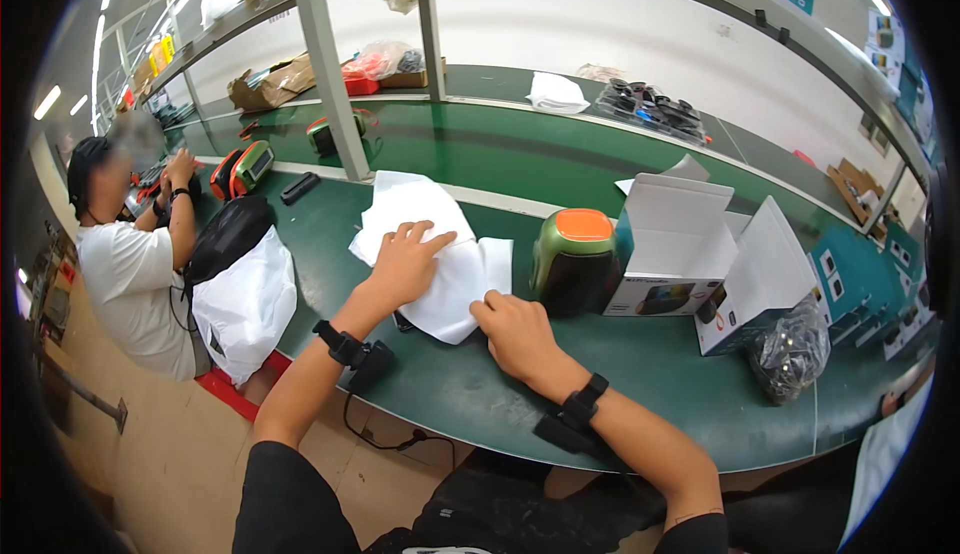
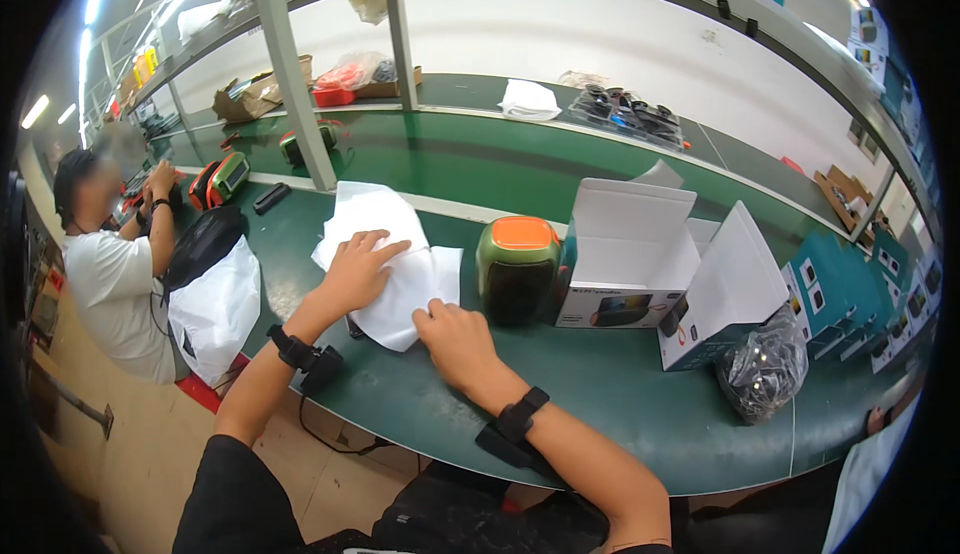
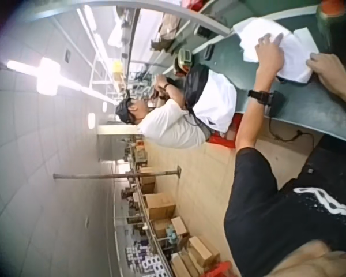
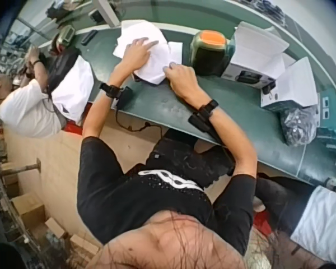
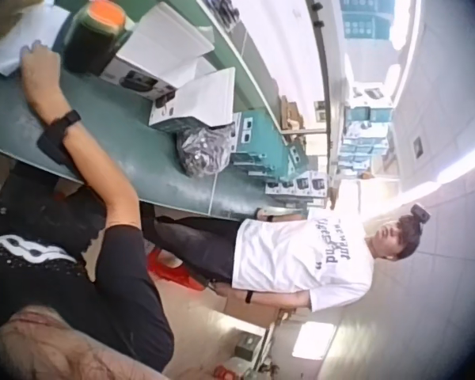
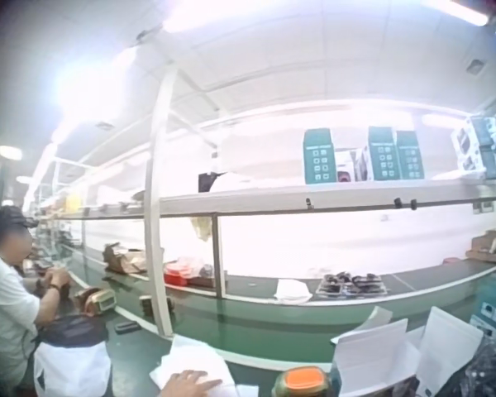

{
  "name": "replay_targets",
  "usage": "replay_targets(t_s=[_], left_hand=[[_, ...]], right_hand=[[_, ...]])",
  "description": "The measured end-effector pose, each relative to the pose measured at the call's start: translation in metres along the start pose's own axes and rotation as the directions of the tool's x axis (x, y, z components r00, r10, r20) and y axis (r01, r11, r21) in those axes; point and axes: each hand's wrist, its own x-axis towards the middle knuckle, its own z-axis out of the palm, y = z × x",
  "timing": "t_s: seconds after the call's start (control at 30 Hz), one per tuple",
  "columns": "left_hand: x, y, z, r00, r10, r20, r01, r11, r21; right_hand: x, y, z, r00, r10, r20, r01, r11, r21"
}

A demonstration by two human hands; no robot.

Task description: The person wraps a green and orange portable speaker in a white protective sheet, places it into a white box, and adds a small red accessory. They then close the box and repeat the wrapping and boxing process for another speaker. The person works at a green assembly table with multiple product boxes nearby.

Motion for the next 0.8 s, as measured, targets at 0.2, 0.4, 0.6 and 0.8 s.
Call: replay_targets(t_s=[0.2,0.4,0.6,0.8], left_hand=[[-0.002,-0.011,-0.012,0.996,0.085,-0.041,-0.091,0.983,-0.161],[-0.029,0.123,-0.083,0.892,0.374,0.253,0.204,0.165,-0.965],[-0.057,0.218,-0.030,0.764,0.482,0.429,0.560,-0.167,-0.811],[-0.059,0.251,-0.019,0.777,0.300,0.553,0.557,0.079,-0.826]], right_hand=[[-0.062,-0.050,-0.096,0.995,0.075,0.059,-0.095,0.801,0.591],[-0.162,-0.024,-0.172,0.586,0.805,-0.089,-0.410,0.390,0.824],[-0.236,-0.003,-0.162,0.346,0.928,-0.137,-0.512,0.309,0.802],[-0.282,0.009,-0.167,0.209,0.953,-0.221,-0.425,0.292,0.857]])
